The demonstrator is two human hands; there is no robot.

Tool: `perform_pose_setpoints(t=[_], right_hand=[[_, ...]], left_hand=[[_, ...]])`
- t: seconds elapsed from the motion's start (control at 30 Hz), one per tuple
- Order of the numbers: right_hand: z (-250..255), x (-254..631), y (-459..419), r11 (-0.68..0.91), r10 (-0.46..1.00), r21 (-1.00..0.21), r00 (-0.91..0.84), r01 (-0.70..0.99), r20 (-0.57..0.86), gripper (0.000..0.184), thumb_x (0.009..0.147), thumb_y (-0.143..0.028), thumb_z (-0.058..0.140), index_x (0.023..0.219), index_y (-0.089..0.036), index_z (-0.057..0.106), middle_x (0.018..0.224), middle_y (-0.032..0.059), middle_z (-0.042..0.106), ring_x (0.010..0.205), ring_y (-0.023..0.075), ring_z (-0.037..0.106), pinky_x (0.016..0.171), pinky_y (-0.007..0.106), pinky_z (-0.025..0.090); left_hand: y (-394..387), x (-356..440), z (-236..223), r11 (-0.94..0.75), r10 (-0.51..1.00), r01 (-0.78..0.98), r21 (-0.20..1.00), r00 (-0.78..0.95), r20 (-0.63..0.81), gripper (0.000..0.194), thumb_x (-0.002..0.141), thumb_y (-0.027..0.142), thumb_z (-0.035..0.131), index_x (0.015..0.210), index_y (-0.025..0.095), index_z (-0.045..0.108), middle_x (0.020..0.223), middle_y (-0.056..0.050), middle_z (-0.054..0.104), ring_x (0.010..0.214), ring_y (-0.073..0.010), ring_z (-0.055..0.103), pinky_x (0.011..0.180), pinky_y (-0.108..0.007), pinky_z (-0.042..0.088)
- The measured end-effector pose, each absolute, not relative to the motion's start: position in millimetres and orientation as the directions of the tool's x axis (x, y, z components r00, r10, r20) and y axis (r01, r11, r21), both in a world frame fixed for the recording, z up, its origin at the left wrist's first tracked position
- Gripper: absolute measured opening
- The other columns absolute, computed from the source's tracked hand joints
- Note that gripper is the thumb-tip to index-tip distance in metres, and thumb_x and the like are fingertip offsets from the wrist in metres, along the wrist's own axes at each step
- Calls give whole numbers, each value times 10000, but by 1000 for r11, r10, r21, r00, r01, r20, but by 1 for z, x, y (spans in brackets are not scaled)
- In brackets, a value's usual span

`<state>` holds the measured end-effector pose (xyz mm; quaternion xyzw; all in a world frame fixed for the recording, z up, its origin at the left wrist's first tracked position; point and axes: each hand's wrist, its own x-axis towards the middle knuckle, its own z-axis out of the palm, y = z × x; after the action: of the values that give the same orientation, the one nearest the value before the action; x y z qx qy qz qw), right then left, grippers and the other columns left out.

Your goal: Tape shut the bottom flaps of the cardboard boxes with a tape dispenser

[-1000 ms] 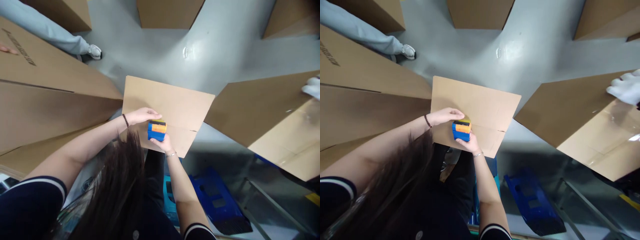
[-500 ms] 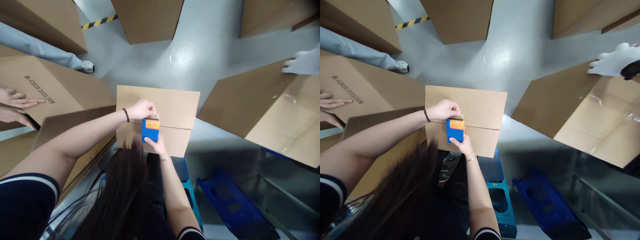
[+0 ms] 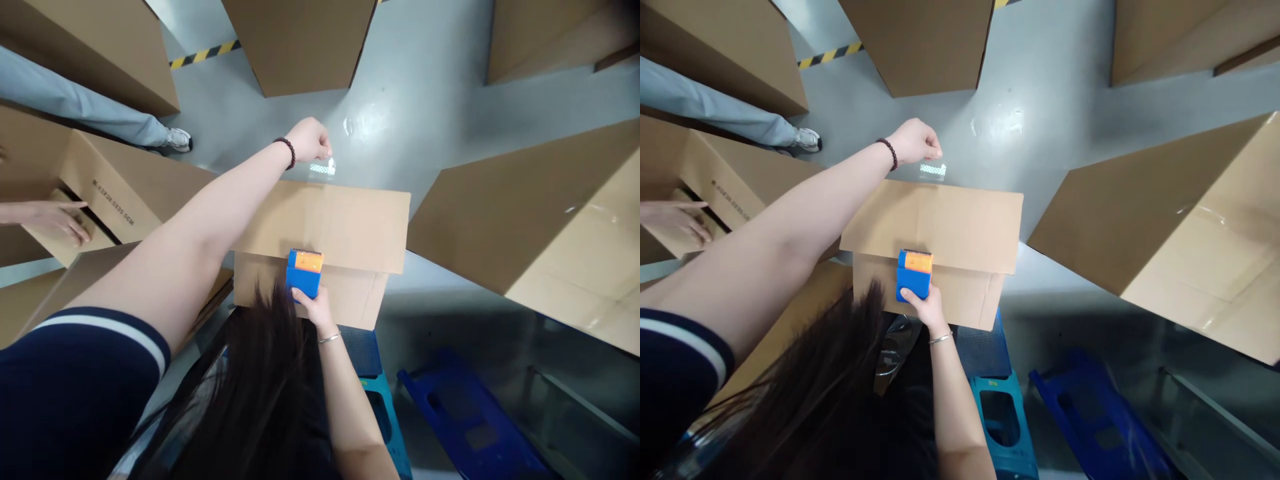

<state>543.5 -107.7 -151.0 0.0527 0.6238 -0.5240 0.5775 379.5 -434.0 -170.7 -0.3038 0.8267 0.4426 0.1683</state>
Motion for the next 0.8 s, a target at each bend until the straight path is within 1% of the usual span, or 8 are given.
perform_pose_setpoints(t=[0.1, 0.2, 0.33, 0.47, 0.57, 0.63, 0.73, 0.8], right_hand=[[-142, 548, -109, 446, -539, -591, -326, 672, -777, 415, 624, -521, 820, 726, -160, 644, 677, 18, 643, 583, 134, 536, 600, 263, 496], [-133, 552, -109, 445, -544, -586, -316, 677, -777, 403, 637, -516, 820, 745, -160, 665, 697, 29, 657, 596, 145, 555, 609, 272, 511], [-124, 555, -103, 459, -539, -591, -321, 663, -779, 383, 664, -511, 810, 780, -170, 681, 751, 48, 675, 664, 177, 596, 641, 290, 531], [-127, 551, -87, 481, -565, -599, -296, 640, -770, 392, 664, -532, 803, 746, -177, 658, 741, 55, 672, 675, 195, 607, 641, 309, 542], [-133, 542, -73, 496, -589, -624, -295, 604, -753, 396, 673, -537, 794, 704, -172, 643, 690, 44, 653, 615, 178, 584, 614, 306, 537], [-133, 536, -66, 492, -605, -651, -312, 578, -733, 382, 678, -526, 793, 715, -171, 660, 697, 44, 659, 619, 178, 588, 624, 307, 542], [-124, 531, -57, 487, -628, -670, -308, 561, -715, 363, 681, -509, 797, 781, -174, 702, 763, 57, 696, 669, 201, 628, 670, 329, 567], [-115, 529, -54, 487, -634, -676, -308, 553, -709, 359, 683, -505, 798, 809, -178, 717, 786, 62, 711, 691, 217, 649, 689, 346, 581]], left_hand=[[-436, 390, -185, 423, -362, -658, 623, -753, -550, 98, 716, 133, 680, 633, 183, 693, 699, -31, 670, 693, -165, 598, 797, -341, 511], [-437, 400, -194, 383, -364, -662, 645, -749, -553, 74, 711, 161, 691, 642, 188, 693, 734, -49, 685, 738, -180, 613, 829, -361, 517], [-435, 405, -188, 220, -350, -685, 695, -720, -599, 27, 725, 176, 698, 708, 155, 695, 758, -69, 669, 782, -188, 630, 822, -368, 514], [-434, 400, -167, 73, -245, -659, 749, -740, -627, 60, 747, 168, 697, 785, 122, 686, 744, -64, 632, 821, -194, 644, 806, -382, 513], [-432, 393, -153, 51, -140, -618, 784, -782, -607, 103, 743, 157, 716, 826, 106, 682, 752, -54, 619, 846, -206, 659, 798, -395, 514], [-430, 391, -143, 58, -94, -586, 809, -810, -580, 170, 697, 134, 758, 848, 108, 684, 774, -54, 625, 848, -215, 664, 789, -398, 520], [-427, 393, -129, 80, -72, -526, 847, -850, -522, 272, 630, 125, 820, 869, 119, 689, 821, -65, 642, 872, -225, 661, 795, -399, 534], [-424, 396, -120, 83, -86, -496, 864, -868, -490, 290, 628, 141, 834, 876, 121, 685, 839, -71, 647, 881, -218, 656, 803, -396, 540]])
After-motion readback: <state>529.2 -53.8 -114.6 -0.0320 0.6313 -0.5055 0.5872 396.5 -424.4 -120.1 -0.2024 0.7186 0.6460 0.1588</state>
